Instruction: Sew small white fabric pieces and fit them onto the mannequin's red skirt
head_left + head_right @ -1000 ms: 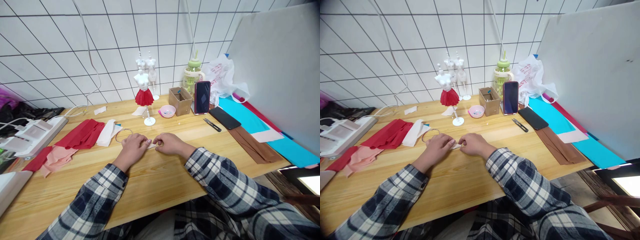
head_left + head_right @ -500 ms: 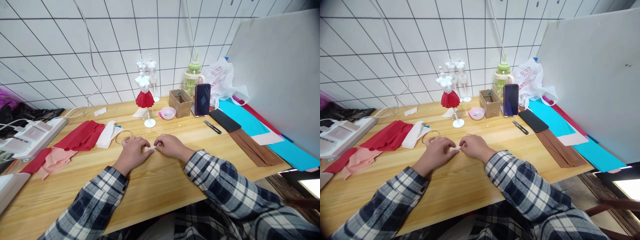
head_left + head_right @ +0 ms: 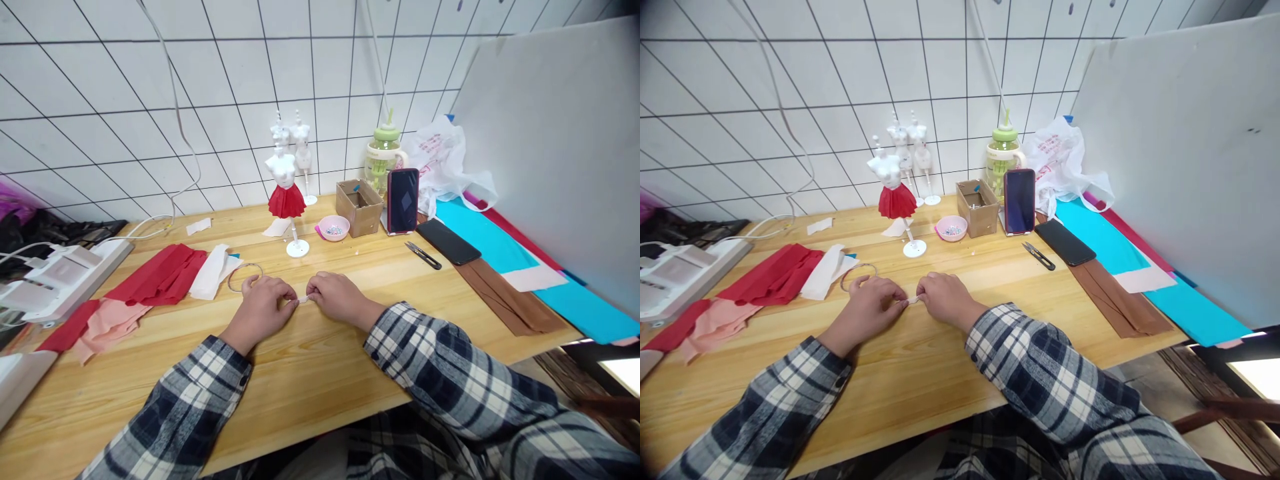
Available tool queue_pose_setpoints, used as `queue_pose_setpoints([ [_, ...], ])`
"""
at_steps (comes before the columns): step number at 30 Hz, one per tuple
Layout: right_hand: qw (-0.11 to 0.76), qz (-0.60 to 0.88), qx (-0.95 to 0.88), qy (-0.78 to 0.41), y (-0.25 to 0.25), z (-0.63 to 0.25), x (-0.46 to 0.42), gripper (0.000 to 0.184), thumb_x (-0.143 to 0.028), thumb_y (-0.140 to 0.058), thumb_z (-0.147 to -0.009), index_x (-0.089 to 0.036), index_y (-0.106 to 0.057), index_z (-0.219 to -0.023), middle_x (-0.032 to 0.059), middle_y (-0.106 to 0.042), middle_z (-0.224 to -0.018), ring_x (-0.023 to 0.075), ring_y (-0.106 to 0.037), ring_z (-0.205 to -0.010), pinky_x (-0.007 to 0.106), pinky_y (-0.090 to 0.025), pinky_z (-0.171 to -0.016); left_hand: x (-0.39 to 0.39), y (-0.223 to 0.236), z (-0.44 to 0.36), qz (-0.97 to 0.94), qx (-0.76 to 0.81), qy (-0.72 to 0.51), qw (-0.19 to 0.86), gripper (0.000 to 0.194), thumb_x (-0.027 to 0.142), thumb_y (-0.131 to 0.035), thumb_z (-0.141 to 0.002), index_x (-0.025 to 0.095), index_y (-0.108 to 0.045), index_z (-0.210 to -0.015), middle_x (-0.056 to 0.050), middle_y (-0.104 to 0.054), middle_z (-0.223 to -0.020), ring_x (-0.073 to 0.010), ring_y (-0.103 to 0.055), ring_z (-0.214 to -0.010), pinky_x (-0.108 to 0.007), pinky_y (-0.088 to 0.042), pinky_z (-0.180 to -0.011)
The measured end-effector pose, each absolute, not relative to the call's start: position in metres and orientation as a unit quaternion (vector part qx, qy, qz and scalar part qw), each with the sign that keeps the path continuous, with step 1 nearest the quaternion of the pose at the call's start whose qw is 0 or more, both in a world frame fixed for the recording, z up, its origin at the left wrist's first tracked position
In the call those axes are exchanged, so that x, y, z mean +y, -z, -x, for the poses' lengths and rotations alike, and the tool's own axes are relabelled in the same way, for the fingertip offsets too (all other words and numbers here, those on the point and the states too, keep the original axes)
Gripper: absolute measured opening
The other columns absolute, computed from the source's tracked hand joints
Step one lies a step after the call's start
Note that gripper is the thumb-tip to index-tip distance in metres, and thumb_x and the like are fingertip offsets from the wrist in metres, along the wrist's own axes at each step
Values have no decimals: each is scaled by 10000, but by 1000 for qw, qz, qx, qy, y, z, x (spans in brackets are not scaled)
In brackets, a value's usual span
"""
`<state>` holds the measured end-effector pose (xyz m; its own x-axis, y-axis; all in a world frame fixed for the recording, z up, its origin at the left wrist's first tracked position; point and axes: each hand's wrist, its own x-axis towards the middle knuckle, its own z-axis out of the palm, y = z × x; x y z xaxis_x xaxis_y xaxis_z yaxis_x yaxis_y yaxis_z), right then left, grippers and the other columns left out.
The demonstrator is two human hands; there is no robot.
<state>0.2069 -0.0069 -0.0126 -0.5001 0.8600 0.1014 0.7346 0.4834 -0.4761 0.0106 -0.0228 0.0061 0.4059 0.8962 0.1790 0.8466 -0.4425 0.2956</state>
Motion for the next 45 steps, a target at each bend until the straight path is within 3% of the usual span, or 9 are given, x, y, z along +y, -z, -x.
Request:
queue_pose_setpoints([
  [5, 187, 434, -849, -237, 9, -216, -4, 348, -129, -583, -796, -189, -638, -1135, 33, -659, -997, 169, -600, -932, 272, -434, -832, -27, -9, -12, -858, 488, -156, 46, 121, 259, -561, -823, 249, -670, -772, -19, -706, -839, -250, -607, -893, -569, -223, -1011],
  [8, 166, 415, -857, -256, 5, -218, -6, 409, -185, -629, -762, -220, -651, -1169, 45, -634, -1092, 192, -592, -1011, 293, -436, -898, -29, -11, -13, -865, 479, -146, 32, 140, 249, -544, -834, 251, -672, -776, -22, -702, -844, -251, -603, -898, -581, -206, -1020],
  [14, 179, 427, -862, -207, 6, -215, -9, 323, -352, -684, -779, -260, -685, -1088, 39, -582, -1093, 198, -586, -985, 322, -439, -872, -32, -14, -17, -872, 470, -135, 16, 130, 247, -548, -834, 239, -665, -778, -29, -701, -837, -250, -600, -896, -597, -191, -1022],
  [27, 243, 452, -824, -240, 12, -219, -2, 180, -196, -654, -777, -194, -630, -956, 38, -603, -1008, 177, -569, -934, 297, -429, -832, -36, -25, -19, -876, 452, -158, -52, 165, 230, -553, -851, 230, -687, -755, -29, -706, -785, -242, -611, -865, -592, -208, -1026],
  [31, 279, 464, -788, -293, 14, -221, 3, 382, -39, -562, -710, -183, -599, -1062, 32, -648, -1021, 136, -555, -791, 279, -432, -768, -38, -33, -14, -877, 426, -190, -118, 143, 237, -576, -873, 234, -677, -771, -8, -713, -791, -226, -622, -852, -555, -224, -1027],
  [34, 290, 446, -741, -411, 11, -220, 2, 517, 16, -500, -660, -183, -596, -1128, 19, -678, -1009, 95, -518, -658, 252, -427, -694, -39, -37, -10, -866, 394, -244, -187, 72, 241, -627, -866, 258, -678, -817, 23, -728, -796, -211, -626, -825, -527, -242, -1012],
  [39, 323, 356, -632, -608, 0, -213, -6, 370, -179, -636, -718, -152, -604, -1086, 10, -623, -871, 101, -518, -672, 230, -413, -618, -40, -38, -5, -847, 363, -290, -260, 81, 231, -703, -826, 283, -683, -885, 49, -745, -791, -196, -624, -782, -488, -265, -970],
  [42, 362, 363, -616, -598, -3, -210, -8, 346, -314, -707, -710, -156, -625, -1006, -28, -561, -743, 95, -485, -642, 227, -398, -618, -39, -36, -3, -847, 359, -292, -261, 94, 239, -713, -823, 296, -688, -894, 54, -747, -791, -195, -622, -780, -484, -266, -958],
  [45, 390, 402, -631, -536, -2, -210, -8, 242, -298, -696, -725, -159, -649, -918, -51, -510, -663, 83, -436, -585, 219, -368, -580, -39, -34, -3, -847, 365, -300, -244, 73, 263, -723, -816, 298, -693, -873, 50, -745, -786, -202, -619, -790, -489, -269, -959],
])
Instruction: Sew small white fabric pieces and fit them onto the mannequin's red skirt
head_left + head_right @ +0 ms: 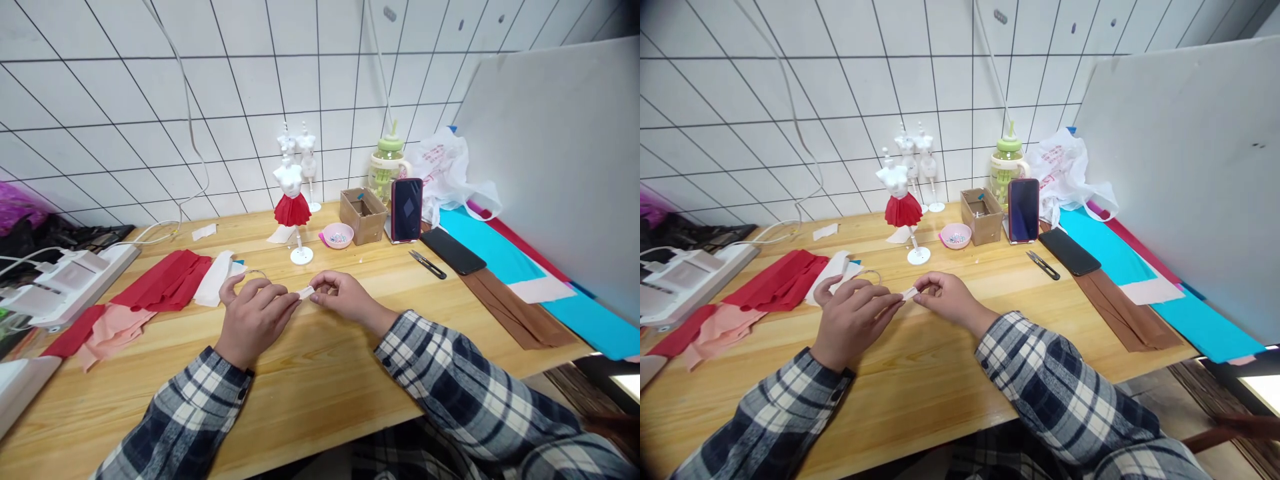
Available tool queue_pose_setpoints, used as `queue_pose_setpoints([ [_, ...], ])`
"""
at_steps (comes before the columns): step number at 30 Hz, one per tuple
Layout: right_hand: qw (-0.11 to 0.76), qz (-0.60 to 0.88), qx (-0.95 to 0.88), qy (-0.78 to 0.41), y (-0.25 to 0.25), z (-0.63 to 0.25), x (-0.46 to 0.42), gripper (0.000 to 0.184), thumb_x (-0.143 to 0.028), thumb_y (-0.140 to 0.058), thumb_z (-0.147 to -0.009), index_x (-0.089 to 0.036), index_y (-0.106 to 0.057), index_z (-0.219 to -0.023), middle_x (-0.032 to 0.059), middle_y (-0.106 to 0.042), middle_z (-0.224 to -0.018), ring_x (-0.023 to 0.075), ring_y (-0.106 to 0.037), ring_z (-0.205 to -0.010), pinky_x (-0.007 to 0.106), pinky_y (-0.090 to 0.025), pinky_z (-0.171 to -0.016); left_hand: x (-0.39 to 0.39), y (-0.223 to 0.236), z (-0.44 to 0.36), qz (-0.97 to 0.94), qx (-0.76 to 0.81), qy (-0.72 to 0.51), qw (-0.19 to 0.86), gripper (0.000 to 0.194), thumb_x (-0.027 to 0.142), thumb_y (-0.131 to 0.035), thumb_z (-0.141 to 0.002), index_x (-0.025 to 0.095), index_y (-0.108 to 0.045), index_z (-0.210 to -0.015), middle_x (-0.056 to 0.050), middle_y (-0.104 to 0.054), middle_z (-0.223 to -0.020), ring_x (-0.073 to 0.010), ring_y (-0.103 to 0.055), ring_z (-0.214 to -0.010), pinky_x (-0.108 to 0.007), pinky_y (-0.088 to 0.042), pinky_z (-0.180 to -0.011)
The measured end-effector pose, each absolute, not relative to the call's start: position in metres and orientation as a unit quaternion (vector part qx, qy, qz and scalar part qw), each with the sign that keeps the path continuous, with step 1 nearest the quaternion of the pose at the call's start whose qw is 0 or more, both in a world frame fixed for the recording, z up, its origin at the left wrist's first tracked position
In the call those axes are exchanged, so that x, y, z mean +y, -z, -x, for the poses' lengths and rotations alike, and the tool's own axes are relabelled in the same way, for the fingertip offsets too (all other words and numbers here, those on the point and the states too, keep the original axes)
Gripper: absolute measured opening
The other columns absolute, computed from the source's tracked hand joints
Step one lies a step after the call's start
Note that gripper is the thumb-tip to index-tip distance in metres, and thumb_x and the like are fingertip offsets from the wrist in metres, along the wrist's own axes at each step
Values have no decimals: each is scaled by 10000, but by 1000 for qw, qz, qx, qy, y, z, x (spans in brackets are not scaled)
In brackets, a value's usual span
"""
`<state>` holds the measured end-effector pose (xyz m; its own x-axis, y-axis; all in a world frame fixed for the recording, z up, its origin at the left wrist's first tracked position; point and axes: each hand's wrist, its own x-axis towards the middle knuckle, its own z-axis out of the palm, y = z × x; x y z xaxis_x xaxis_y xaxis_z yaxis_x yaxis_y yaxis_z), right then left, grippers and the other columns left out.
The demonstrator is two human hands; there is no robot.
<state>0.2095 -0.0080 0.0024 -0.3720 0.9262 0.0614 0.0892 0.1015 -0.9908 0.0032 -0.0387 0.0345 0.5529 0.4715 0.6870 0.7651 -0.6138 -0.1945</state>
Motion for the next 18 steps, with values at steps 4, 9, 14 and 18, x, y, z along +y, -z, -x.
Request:
queue_pose_setpoints([
  [4, 389, 431, -686, -438, -1, -210, -9, 130, -252, -670, -764, -169, -674, -864, -44, -538, -646, 85, -448, -577, 217, -362, -572, -40, -33, -6, 847, -390, 310, 187, 208, 387, -735, -788, 270, -703, -957, -7, -739, -854, -228, -613, -833, -481, -319, -931],
  [9, 376, 416, -753, -345, -3, -207, -12, 84, -247, -658, -799, -178, -683, -840, -25, -612, -711, 85, -493, -605, 216, -374, -593, -38, -30, -10, 843, -418, 310, 138, 113, 342, -697, -823, 267, -722, -904, -15, -730, -845, -220, -609, -844, -442, -365, -890],
  [14, 370, 429, -747, -348, -4, -207, -14, 118, -289, -658, -805, -174, -679, -812, -34, -591, -662, 80, -479, -574, 209, -360, -560, -37, -29, -10, 842, -411, 314, 149, 83, 296, -703, -820, 280, -729, -897, -2, -741, -842, -214, -616, -848, -451, -362, -918],
  [18, 368, 428, -734, -377, -1, -207, -15, 182, -349, -632, -830, -174, -679, -812, -38, -570, -622, 80, -466, -547, 207, -345, -524, -39, -29, -9, 854, -386, 306, 169, 131, 247, -700, -815, 313, -726, -925, 17, -747, -882, -212, -618, -867, -474, -342, -960],
])
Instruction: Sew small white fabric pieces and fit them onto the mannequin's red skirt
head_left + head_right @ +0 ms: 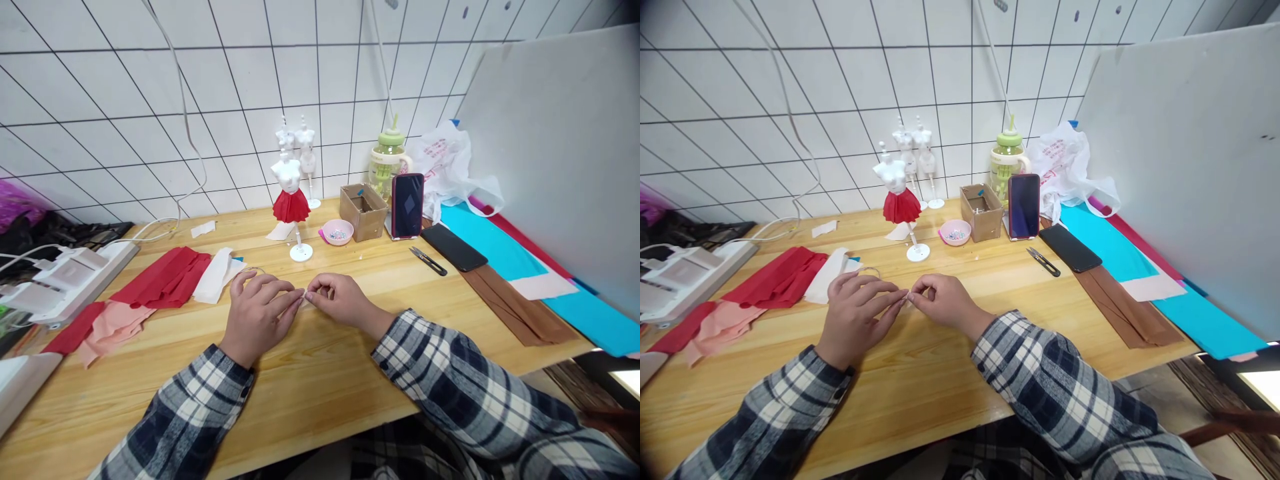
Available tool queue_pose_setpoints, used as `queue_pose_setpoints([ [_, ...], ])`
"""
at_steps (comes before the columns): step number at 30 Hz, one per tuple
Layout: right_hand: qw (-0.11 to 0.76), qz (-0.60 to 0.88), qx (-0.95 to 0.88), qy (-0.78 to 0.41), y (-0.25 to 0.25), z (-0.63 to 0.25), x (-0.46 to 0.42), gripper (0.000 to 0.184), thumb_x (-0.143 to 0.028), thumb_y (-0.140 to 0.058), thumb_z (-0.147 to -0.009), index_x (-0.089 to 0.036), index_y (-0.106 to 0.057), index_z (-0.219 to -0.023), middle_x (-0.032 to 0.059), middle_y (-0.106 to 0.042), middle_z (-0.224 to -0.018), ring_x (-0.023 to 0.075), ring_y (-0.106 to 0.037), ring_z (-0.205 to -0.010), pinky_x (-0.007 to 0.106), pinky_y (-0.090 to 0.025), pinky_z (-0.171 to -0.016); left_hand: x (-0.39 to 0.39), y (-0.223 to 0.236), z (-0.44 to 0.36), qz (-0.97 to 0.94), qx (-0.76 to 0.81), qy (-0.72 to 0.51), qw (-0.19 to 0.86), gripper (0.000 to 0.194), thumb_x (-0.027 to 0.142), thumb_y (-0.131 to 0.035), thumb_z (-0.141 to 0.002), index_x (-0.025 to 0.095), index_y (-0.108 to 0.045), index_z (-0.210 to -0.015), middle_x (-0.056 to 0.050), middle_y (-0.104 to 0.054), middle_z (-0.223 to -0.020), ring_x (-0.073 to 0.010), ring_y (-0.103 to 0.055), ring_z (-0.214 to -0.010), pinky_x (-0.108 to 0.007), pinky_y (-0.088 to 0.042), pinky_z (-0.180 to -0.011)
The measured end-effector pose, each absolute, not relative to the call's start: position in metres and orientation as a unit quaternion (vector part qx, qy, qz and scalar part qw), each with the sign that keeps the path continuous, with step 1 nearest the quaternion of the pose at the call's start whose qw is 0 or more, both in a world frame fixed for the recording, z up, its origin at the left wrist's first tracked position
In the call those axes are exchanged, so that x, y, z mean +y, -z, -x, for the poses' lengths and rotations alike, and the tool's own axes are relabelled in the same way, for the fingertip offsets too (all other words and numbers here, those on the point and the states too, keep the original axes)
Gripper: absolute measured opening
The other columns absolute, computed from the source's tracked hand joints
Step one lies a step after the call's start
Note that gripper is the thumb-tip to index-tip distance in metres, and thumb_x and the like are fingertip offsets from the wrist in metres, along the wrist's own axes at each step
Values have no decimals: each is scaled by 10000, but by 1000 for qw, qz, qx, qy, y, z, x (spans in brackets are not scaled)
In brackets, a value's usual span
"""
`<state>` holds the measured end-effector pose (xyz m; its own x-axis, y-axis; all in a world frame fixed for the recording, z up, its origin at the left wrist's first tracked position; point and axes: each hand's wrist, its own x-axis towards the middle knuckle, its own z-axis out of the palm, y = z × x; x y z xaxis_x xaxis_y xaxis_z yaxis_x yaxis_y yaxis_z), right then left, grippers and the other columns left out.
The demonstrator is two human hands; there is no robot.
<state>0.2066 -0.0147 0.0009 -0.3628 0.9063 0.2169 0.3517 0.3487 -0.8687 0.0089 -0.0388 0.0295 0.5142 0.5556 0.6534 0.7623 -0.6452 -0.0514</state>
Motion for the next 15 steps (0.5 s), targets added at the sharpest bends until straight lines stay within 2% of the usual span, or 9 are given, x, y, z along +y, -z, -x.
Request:
queue_pose_setpoints([
  [7, 360, 432, -722, -405, 1, -206, -15, 196, -366, -631, -829, -176, -670, -800, -29, -583, -629, 89, -476, -549, 213, -350, -520, -41, -28, -11, 858, -372, 310, 173, 75, 252, -707, -808, 292, -718, -871, 9, -739, -883, -211, -616, -863, -482, -339, -974],
  [13, 397, 434, -704, -399, -3, -208, -13, 147, -311, -621, -835, -173, -673, -833, -11, -640, -724, 91, -504, -603, 218, -392, -580, -38, -27, -7, 813, -432, 358, 154, 144, 303, -710, -805, 243, -734, -934, -49, -668, -835, -226, -596, -854, -413, -418, -849],
  [15, 406, 424, -697, -412, -3, -208, -13, 174, -326, -624, -835, -174, -669, -909, 7, -662, -806, 94, -534, -639, 221, -423, -613, -36, -26, -7, 818, -432, 354, 134, 128, 294, -692, -821, 247, -736, -932, -42, -663, -829, -216, -596, -840, -399, -420, -832],
])
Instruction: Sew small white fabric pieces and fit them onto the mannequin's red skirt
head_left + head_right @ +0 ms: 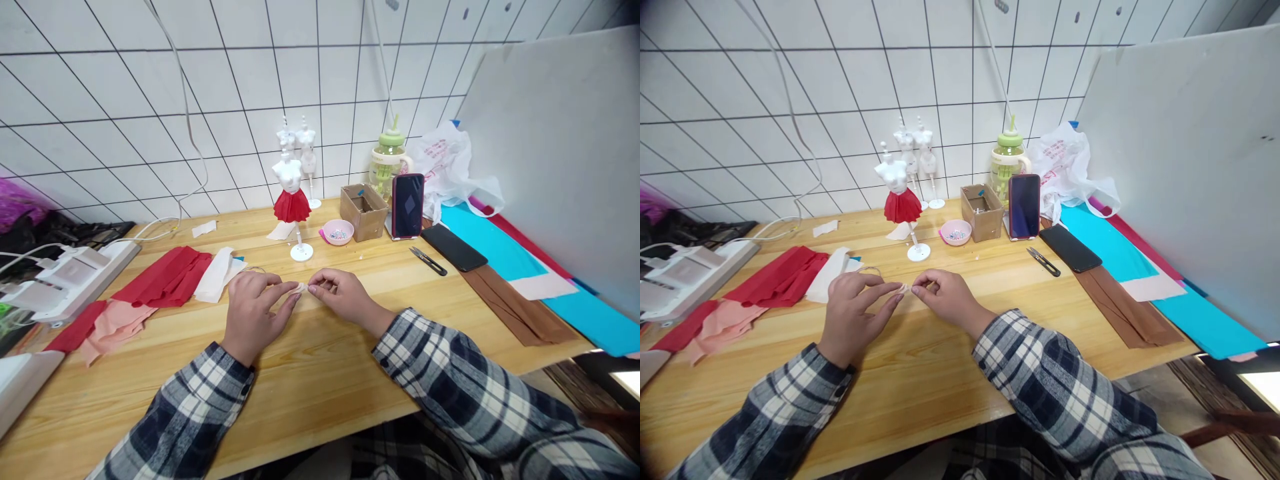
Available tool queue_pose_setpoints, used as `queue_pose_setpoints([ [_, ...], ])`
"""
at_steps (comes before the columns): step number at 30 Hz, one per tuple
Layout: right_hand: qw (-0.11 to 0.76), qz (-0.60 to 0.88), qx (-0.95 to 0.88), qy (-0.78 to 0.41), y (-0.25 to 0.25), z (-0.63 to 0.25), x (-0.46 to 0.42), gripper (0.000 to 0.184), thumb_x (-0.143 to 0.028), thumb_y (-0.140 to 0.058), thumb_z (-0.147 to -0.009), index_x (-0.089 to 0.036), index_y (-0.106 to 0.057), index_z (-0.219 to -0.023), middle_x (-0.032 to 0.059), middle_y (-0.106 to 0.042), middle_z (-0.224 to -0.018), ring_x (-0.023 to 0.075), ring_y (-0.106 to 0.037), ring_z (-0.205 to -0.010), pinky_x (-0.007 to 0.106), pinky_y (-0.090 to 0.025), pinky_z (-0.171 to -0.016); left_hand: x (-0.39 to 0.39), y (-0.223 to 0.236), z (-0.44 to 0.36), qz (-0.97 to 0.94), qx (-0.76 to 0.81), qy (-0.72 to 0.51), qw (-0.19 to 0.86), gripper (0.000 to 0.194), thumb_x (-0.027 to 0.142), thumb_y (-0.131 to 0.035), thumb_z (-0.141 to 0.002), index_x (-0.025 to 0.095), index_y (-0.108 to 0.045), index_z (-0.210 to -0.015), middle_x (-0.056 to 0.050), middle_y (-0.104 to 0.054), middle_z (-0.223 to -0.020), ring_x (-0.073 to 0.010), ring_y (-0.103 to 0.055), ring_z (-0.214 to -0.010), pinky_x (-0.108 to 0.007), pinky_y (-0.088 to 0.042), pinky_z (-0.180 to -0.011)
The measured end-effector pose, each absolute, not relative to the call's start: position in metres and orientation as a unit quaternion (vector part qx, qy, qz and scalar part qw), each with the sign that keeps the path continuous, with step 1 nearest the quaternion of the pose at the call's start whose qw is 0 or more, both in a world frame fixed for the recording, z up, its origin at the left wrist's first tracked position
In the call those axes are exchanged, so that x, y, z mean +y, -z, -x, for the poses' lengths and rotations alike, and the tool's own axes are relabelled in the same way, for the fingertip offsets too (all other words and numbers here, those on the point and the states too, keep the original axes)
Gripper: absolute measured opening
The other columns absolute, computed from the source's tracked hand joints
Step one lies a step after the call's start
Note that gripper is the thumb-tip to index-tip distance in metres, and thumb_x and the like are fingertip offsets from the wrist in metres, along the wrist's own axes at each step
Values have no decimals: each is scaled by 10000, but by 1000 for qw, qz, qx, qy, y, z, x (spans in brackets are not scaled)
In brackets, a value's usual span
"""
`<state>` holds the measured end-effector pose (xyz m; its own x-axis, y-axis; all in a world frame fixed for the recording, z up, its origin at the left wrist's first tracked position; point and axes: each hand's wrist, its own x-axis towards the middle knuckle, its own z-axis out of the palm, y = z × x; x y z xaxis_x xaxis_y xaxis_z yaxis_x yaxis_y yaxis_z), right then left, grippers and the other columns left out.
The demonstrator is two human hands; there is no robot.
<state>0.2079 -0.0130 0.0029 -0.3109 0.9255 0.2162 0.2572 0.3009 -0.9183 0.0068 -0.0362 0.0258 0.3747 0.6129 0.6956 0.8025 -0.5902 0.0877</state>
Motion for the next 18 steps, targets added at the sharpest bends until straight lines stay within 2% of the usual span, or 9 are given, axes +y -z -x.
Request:
queue_pose_setpoints([
  [3, 402, 405, -687, -449, -1, -207, -15, 324, -340, -642, -823, -183, -617, -1106, 34, -666, -955, 94, -575, -685, 230, -466, -658, -34, -23, -8, 820, -436, 361, 86, 107, 261, -654, -850, 227, -732, -914, -38, -668, -820, -197, -598, -816, -364, -433, -790],
  [5, 394, 396, -691, -459, -1, -206, -17, 367, -336, -658, -809, -185, -600, -1139, 40, -666, -991, 92, -586, -694, 230, -473, -661, -33, -21, -10, 818, -438, 367, 64, 113, 243, -638, -861, 208, -729, -918, -43, -679, -826, -192, -600, -814, -350, -442, -775],
  [12, 405, 415, -718, -384, -5, -205, -17, 113, -272, -635, -810, -179, -668, -865, 2, -667, -786, 101, -580, -666, 224, -459, -646, -35, -20, -11, 823, -424, 376, 37, 86, 215, -644, -857, 200, -721, -894, -38, -711, -818, -183, -607, -808, -346, -455, -788],
  [15, 418, 421, -710, -379, -7, -205, -18, 105, -279, -626, -812, -185, -649, -855, -1, -662, -782, 103, -587, -664, 219, -456, -625, -36, -20, -12, 819, -428, 381, 23, 89, 219, -642, -859, 205, -723, -893, -36, -723, -821, -181, -620, -810, -346, -465, -790],
  [18, 433, 413, -677, -429, -8, -202, -21, 130, -290, -616, -814, -193, -598, -898, 7, -673, -866, 108, -613, -707, 208, -452, -598, -37, -19, -14, 808, -435, 398, 12, 92, 221, -637, -861, 212, -726, -885, -35, -725, -809, -180, -628, -805, -346, -477, -785],
])
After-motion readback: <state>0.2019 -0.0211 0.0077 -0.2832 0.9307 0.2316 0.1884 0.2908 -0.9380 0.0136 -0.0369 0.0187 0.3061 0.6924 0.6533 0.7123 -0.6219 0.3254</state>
